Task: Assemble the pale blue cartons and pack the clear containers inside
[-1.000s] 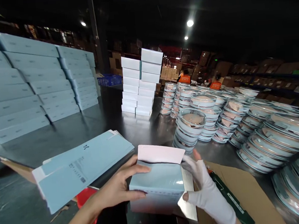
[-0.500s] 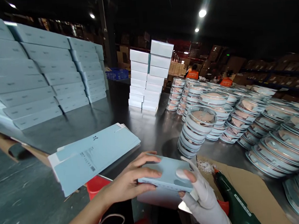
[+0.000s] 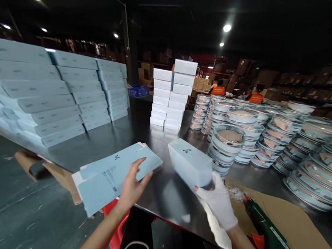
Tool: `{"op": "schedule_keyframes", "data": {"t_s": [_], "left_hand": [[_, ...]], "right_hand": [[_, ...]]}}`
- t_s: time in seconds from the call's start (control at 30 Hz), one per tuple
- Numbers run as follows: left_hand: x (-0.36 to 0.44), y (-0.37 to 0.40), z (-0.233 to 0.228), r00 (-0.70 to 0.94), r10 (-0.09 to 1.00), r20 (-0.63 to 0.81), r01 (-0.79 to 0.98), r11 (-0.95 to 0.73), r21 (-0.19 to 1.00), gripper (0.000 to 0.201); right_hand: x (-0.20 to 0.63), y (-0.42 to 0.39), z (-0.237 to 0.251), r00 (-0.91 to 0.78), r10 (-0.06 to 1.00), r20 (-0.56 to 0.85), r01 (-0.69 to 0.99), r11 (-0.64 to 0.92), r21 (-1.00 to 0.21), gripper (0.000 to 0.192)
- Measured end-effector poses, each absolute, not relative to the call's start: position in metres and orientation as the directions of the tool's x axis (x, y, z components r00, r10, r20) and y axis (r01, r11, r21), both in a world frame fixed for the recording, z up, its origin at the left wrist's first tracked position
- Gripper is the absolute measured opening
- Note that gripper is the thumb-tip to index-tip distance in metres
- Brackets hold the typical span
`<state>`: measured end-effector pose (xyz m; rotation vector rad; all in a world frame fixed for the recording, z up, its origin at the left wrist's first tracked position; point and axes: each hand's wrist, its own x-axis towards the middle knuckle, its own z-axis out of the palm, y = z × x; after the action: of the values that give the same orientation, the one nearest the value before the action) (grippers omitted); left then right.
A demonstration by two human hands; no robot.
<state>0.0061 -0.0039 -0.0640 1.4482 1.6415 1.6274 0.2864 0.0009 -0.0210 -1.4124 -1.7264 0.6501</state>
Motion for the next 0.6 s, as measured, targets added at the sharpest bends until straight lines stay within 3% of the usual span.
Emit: {"op": "schedule_keyframes", "data": {"t_s": [0.07,0.17,0.4,0.53,0.6], "left_hand": [[-0.028,0.008,-0.059,-0.408,0.833,0.373,0.521,-0.123,0.845,0.047],[-0.073,0.027,-0.054,-0.454,0.827,0.331,0.673,0.076,0.735,0.045],[-0.129,0.054,-0.040,-0.549,0.817,0.178,0.771,0.413,0.485,0.036],[-0.132,0.045,-0.013,-0.571,0.778,0.262,0.796,0.446,0.408,0.036],[-0.122,0.028,0.003,-0.537,0.768,0.348,0.829,0.405,0.385,0.040]], "right_hand": [[0.276,0.035,-0.025,-0.071,0.960,0.269,0.668,0.246,-0.702,0.068],[0.256,0.071,-0.038,-0.166,0.955,0.245,0.799,0.276,-0.534,0.079],[0.242,0.082,-0.032,-0.309,0.928,0.208,0.896,0.357,-0.263,0.075],[0.253,0.049,-0.005,-0.327,0.866,0.379,0.883,0.423,-0.204,0.056],[0.260,0.025,0.011,-0.347,0.723,0.597,0.860,0.499,-0.105,0.048]]}}
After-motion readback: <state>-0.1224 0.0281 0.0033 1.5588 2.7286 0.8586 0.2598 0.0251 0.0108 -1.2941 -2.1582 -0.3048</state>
